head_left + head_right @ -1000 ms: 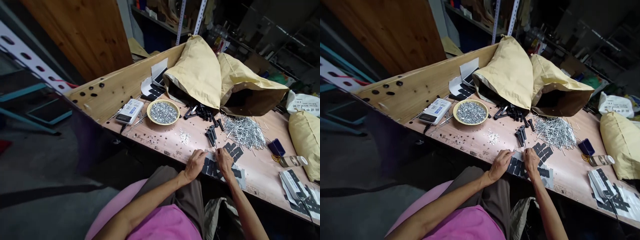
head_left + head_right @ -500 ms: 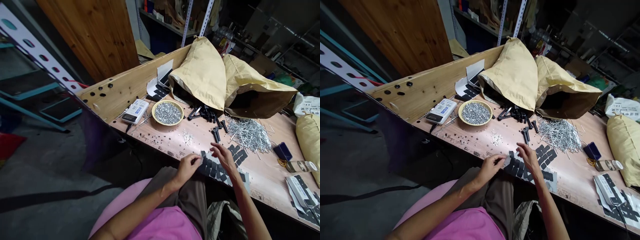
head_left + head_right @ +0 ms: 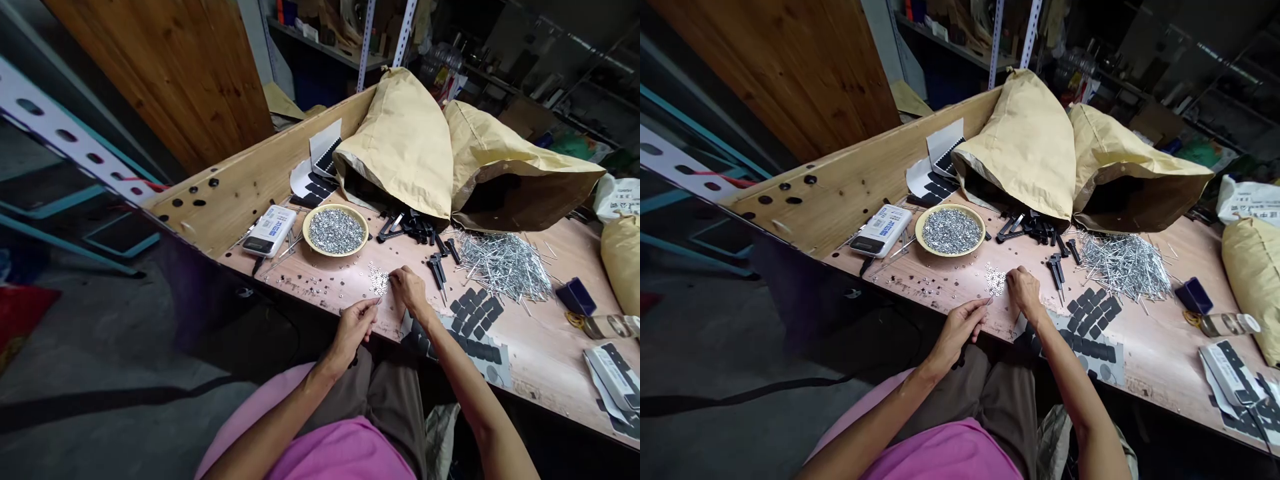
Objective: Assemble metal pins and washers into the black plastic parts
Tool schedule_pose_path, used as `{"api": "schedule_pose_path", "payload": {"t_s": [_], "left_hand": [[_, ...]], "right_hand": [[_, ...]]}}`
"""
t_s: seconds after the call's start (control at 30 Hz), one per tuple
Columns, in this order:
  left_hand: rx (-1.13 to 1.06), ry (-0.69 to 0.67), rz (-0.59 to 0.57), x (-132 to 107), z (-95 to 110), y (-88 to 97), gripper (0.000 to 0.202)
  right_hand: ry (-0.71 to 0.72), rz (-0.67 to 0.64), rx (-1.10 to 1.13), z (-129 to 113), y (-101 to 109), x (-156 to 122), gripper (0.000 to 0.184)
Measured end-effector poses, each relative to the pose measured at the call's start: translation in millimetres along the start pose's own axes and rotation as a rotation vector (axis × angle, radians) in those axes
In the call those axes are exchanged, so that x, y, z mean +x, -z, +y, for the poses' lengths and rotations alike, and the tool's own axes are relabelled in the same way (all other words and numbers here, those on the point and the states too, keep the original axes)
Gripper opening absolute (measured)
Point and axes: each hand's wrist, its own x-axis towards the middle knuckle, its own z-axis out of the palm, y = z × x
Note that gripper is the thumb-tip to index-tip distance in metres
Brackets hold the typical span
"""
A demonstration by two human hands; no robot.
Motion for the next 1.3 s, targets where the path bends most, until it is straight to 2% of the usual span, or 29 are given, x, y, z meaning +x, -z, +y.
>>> {"api": "schedule_pose_path", "payload": {"t_s": [0.13, 0.23, 0.33, 0.4, 0.53, 0.67, 0.87, 1.07, 1.2, 1.3], "left_hand": [[-0.029, -0.017, -0.015, 1, 0, -2.3, 0.049], [-0.038, -0.021, -0.021, 0, 4, -4.8, 0.049], [-0.035, 0.004, -0.050, -2, 7, -9.7, 0.053], [-0.036, 0.034, -0.088, -5, 8, -14.7, 0.056], [-0.027, 0.070, -0.184, -14, 5, -26.1, 0.063], [-0.006, 0.053, -0.258, -22, 0, -34.7, 0.066], [0.057, 0.040, -0.339, -30, -4, -43.3, 0.067], [0.112, 0.085, -0.403, -38, -5, -50.6, 0.069], [0.139, 0.110, -0.425, -42, -6, -53.0, 0.066], [0.169, 0.155, -0.436, -44, -6, -54.5, 0.066]], "right_hand": [[0.013, 0.022, 0.052, 2, -1, 1, 0.018], [0.054, 0.160, 0.284, 8, -2, -7, 0.014], [0.051, 0.343, 0.614, 12, -3, -25, 0.009], [0.014, 0.412, 0.786, 11, -3, -42, 0.010], [-0.084, 0.462, 1.058, 5, -2, -74, 0.018], [-0.139, 0.509, 1.229, 2, -1, -96, 0.023], [-0.156, 0.617, 1.317, 8, 3, -119, 0.023], [-0.176, 0.603, 1.424, 17, 4, -134, 0.025], [-0.157, 0.695, 1.343, 19, -3, -142, 0.021], [-0.108, 0.804, 1.113, 22, -11, -149, 0.014]]}}
